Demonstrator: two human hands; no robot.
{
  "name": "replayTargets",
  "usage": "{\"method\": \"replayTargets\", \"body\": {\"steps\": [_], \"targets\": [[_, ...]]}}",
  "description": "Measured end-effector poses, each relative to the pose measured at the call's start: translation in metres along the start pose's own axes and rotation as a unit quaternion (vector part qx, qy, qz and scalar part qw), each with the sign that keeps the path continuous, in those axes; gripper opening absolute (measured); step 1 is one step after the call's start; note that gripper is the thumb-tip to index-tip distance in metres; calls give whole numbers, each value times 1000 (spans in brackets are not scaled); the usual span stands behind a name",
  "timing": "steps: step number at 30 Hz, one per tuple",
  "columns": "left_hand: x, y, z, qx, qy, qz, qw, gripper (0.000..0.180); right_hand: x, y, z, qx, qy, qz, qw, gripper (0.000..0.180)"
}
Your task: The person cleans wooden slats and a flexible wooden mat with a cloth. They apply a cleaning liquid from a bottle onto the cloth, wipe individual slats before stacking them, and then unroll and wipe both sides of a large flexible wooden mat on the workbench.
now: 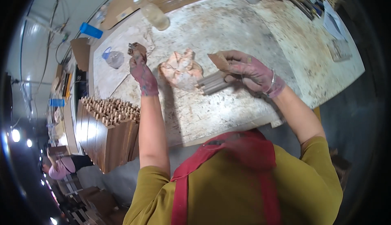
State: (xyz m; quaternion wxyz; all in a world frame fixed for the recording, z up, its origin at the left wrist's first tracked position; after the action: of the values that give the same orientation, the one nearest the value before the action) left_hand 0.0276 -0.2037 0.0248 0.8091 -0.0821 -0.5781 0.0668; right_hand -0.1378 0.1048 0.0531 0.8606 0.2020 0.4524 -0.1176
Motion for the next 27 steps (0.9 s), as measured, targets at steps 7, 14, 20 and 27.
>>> {"method": "replayTargets", "body": {"steps": [7,14,20,27], "targets": [[-37,-156,-40,124,-315,156,928,31,-13,-126,47,-61,131,-17,989,53],[-141,-235,-70,-57,-413,27,908,34,-13,-249,103,-98,446,-226,860,47],[-106,-217,-28,-75,-398,68,912,20,-14,-308,132,-107,522,-333,778,44],[-61,-235,-4,-119,-363,17,924,13,1,-348,159,-134,601,-406,675,46]]}}
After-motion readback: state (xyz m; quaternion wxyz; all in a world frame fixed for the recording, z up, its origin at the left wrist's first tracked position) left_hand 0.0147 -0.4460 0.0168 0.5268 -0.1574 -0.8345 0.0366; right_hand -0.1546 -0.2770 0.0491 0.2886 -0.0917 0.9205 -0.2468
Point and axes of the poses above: each hand's wrist, its own y-axis away from the middle knuckle, its own z-axis out of the palm, x = y × z, the point moved 5 cm from there along -y, towards the middle knuckle, and after that the axes turned 12 degrees about x, right-handed, at the moved point
